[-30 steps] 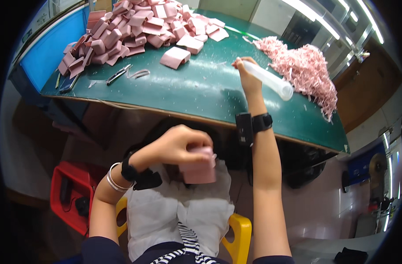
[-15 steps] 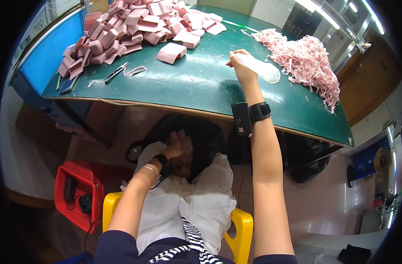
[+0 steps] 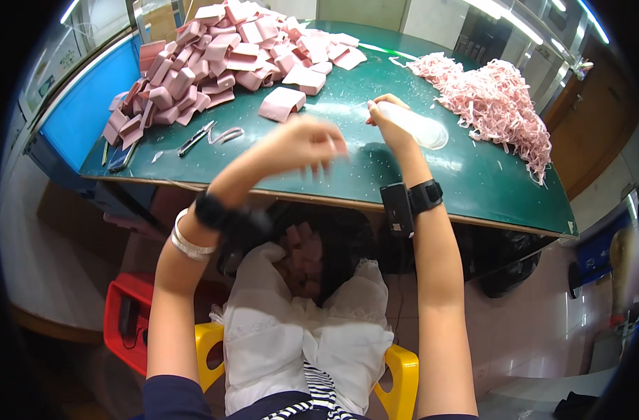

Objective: Forming pink paper packaging components by rolling them around a cylindrical plastic tool.

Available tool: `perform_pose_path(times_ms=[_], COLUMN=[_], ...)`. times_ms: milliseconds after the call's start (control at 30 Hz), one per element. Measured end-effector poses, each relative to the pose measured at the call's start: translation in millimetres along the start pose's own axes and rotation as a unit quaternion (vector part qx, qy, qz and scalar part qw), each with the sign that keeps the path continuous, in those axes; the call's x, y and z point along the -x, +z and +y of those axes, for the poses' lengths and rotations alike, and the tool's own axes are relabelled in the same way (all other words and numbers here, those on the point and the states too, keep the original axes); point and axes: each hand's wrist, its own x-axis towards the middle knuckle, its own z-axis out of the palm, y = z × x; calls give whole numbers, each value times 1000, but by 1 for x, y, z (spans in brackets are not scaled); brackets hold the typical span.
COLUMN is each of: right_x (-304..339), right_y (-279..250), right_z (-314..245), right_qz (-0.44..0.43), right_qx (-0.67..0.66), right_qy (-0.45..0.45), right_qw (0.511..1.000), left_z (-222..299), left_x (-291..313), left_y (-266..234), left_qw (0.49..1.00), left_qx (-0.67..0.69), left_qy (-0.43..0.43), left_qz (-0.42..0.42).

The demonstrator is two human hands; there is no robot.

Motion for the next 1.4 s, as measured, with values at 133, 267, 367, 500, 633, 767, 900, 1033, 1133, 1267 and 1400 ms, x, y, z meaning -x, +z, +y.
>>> perform_pose_path(times_ms=[133, 267, 367, 500, 633, 767, 900, 1033, 1133, 1267, 1400], right_x=[-1, 9, 16, 12, 8, 9, 11, 15, 16, 18, 18], right_y=[6, 14, 7, 5, 5, 3, 3, 3, 3, 0, 2], right_z=[1, -31, -42, -38, -41, -59, -55, -52, -54, -55, -55], right_qz=[4, -2, -4, 19, 45, 7, -31, -37, -42, -61, -61], right_qx=[0, 27, 48, 76, -129, -288, -251, -216, -236, -278, -255], right_qy=[-14, 29, 4, -80, -55, 20, 80, 100, 101, 107, 99], right_qw=[1000, 999, 999, 994, 989, 957, 964, 971, 966, 953, 960], left_z=[-87, -144, -125, -86, -53, -67, -68, -68, -70, -67, -65], left_x=[-46, -57, -72, -88, -92, -97, -94, -90, -88, -86, -86], left_y=[-39, -60, -58, -32, -3, 8, 4, 5, 5, 6, 7], left_qw=[815, 901, 910, 936, 935, 920, 930, 930, 930, 930, 928], left_qx=[-497, -346, -262, -84, 273, 332, 284, 283, 281, 272, 279], left_qy=[19, -58, -51, 102, 115, 126, 132, 132, 133, 131, 133], left_qz=[296, 257, 317, 326, 197, 163, 190, 194, 196, 208, 206])
